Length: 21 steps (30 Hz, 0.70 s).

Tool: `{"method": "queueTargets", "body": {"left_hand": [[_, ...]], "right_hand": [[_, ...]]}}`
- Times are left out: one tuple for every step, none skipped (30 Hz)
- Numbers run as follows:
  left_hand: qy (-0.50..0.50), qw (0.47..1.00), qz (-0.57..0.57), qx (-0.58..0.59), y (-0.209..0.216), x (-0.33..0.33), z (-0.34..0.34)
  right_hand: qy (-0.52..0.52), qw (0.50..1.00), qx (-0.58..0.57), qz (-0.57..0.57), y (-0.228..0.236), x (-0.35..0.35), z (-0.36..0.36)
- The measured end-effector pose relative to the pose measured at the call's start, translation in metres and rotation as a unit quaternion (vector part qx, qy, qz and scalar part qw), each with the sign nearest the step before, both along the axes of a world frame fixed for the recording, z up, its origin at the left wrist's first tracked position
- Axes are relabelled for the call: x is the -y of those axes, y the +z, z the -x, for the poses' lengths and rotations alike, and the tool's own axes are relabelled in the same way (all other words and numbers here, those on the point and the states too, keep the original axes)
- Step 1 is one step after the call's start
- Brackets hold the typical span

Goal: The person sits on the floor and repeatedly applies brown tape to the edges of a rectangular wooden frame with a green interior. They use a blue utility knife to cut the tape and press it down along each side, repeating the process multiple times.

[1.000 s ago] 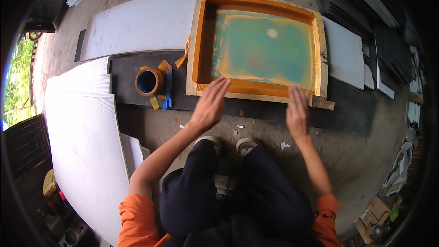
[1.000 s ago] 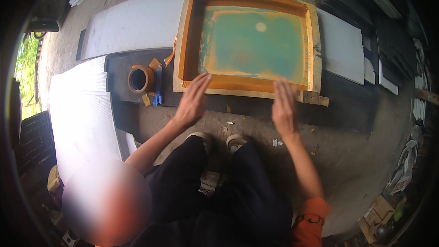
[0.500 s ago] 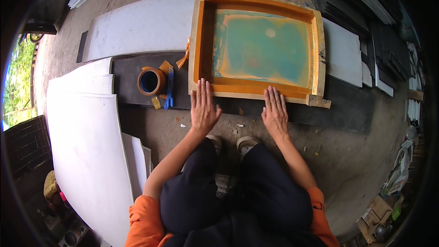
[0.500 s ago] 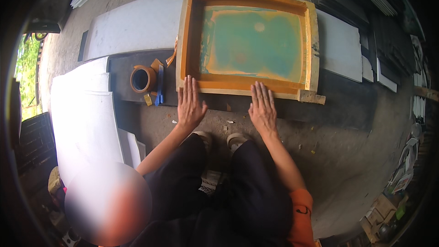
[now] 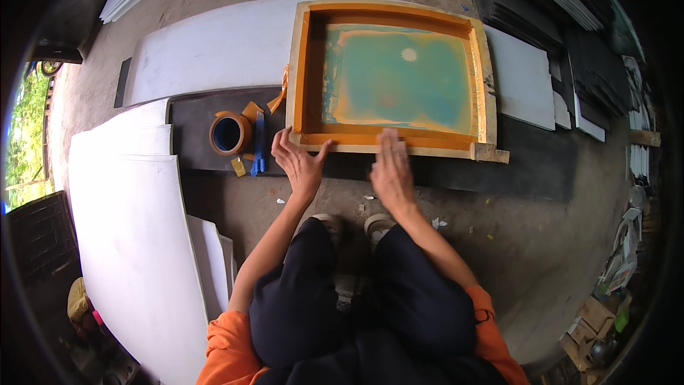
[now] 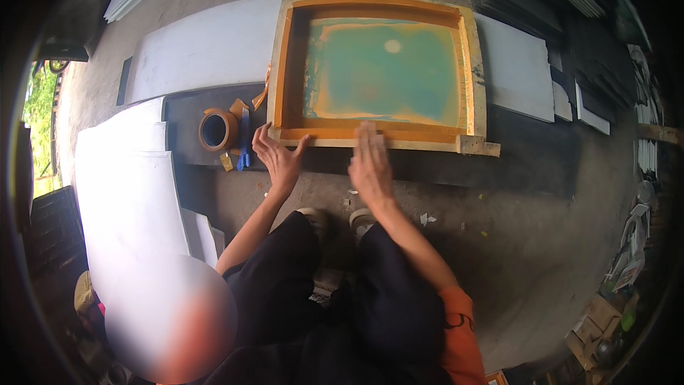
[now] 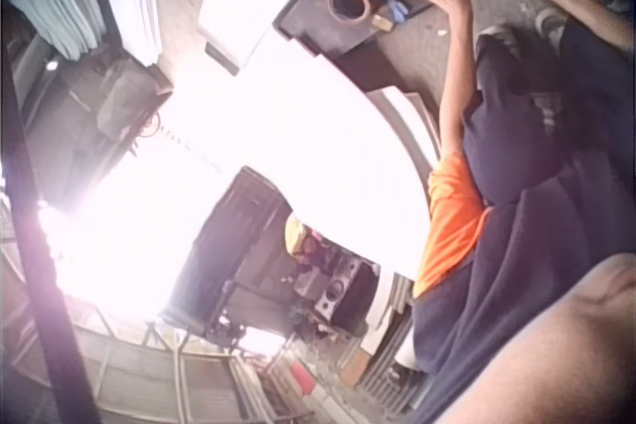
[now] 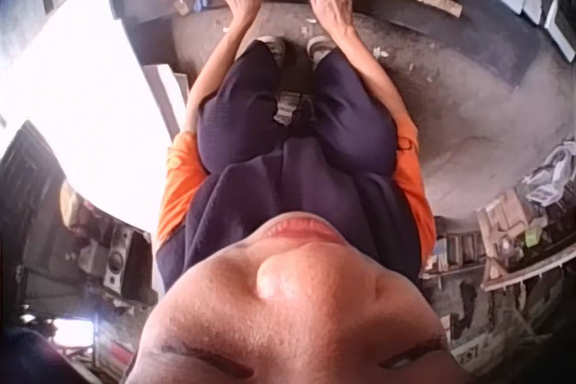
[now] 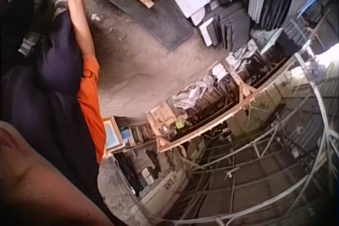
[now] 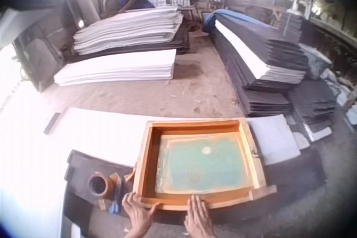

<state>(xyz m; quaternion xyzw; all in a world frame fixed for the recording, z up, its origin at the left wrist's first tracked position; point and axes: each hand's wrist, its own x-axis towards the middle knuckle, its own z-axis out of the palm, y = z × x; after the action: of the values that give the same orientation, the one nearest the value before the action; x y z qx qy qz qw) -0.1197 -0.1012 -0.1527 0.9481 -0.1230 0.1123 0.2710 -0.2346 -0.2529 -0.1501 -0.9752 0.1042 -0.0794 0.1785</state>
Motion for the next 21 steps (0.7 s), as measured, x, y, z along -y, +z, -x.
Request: {"method": "queueTargets", "body": {"left_hand": [[0.008, 0.999, 0.043, -0.027, -0.004, 0.006, 0.000], [0.024, 0.996, 0.077, -0.048, -0.010, -0.004, -0.005], [0.040, 0.990, 0.112, -0.070, -0.017, -0.012, -0.009], [0.049, 0.988, 0.099, -0.109, -0.021, -0.016, -0.011], [0.047, 0.983, 0.119, -0.133, -0.021, -0.020, -0.015], [0.048, 0.977, 0.139, -0.155, -0.021, -0.025, -0.020], [0.051, 0.970, 0.159, -0.178, -0.021, -0.027, -0.022], [0.066, 0.969, 0.171, -0.164, -0.019, -0.027, -0.023], [0.076, 0.959, 0.191, -0.194, -0.019, -0.027, -0.024], [0.087, 0.949, 0.209, -0.222, -0.019, -0.029, -0.028], [0.100, 0.937, 0.226, -0.247, -0.018, -0.032, -0.031], [0.091, 0.947, 0.206, -0.229, -0.019, -0.032, -0.031], [0.091, 0.939, 0.220, -0.248, -0.016, -0.029, -0.031], [0.087, 0.937, 0.225, -0.251, -0.018, -0.032, -0.033], [0.084, 0.936, 0.230, -0.254, -0.020, -0.035, -0.035], [0.077, 0.935, 0.233, -0.256, -0.019, -0.037, -0.036], [0.074, 0.932, 0.241, -0.260, -0.020, -0.042, -0.040], [0.075, 0.932, 0.227, -0.274, -0.020, -0.048, -0.042], [0.074, 0.929, 0.212, -0.293, -0.017, -0.050, -0.043], [0.067, 0.927, 0.212, -0.302, -0.013, -0.050, -0.044], [0.060, 0.925, 0.212, -0.310, -0.009, -0.050, -0.045]], "right_hand": [[0.033, 0.999, 0.003, -0.015, -0.005, -0.012, -0.004], [0.052, 0.998, 0.001, -0.019, -0.003, -0.014, -0.005], [0.069, 0.997, -0.001, -0.022, 0.000, -0.014, -0.006], [0.036, 0.999, -0.006, 0.004, -0.004, -0.005, 0.000], [0.005, 1.000, -0.009, 0.029, -0.008, 0.012, 0.009], [-0.043, 0.998, -0.035, 0.041, -0.006, 0.029, 0.018], [-0.087, 0.992, -0.048, 0.079, -0.009, 0.046, 0.029], [-0.131, 0.983, -0.065, 0.112, -0.010, 0.061, 0.041], [-0.181, 0.974, -0.064, 0.124, -0.010, 0.076, 0.053], [-0.173, 0.973, -0.084, 0.127, -0.006, 0.086, 0.063], [-0.172, 0.971, -0.098, 0.133, -0.005, 0.085, 0.064], [-0.189, 0.968, -0.098, 0.134, -0.007, 0.083, 0.064], [-0.207, 0.964, -0.097, 0.133, -0.009, 0.080, 0.061], [-0.224, 0.962, -0.095, 0.127, -0.007, 0.071, 0.052], [-0.239, 0.959, -0.094, 0.121, -0.006, 0.059, 0.041], [-0.256, 0.955, -0.096, 0.117, -0.004, 0.048, 0.033], [-0.216, 0.966, -0.094, 0.104, -0.002, 0.035, 0.022], [-0.166, 0.977, -0.103, 0.088, -0.002, 0.017, 0.010], [-0.120, 0.984, -0.114, 0.072, -0.002, -0.005, -0.001], [-0.077, 0.985, -0.123, 0.093, -0.003, -0.025, -0.013], [-0.034, 0.984, -0.129, 0.114, -0.006, -0.044, -0.027]]}}
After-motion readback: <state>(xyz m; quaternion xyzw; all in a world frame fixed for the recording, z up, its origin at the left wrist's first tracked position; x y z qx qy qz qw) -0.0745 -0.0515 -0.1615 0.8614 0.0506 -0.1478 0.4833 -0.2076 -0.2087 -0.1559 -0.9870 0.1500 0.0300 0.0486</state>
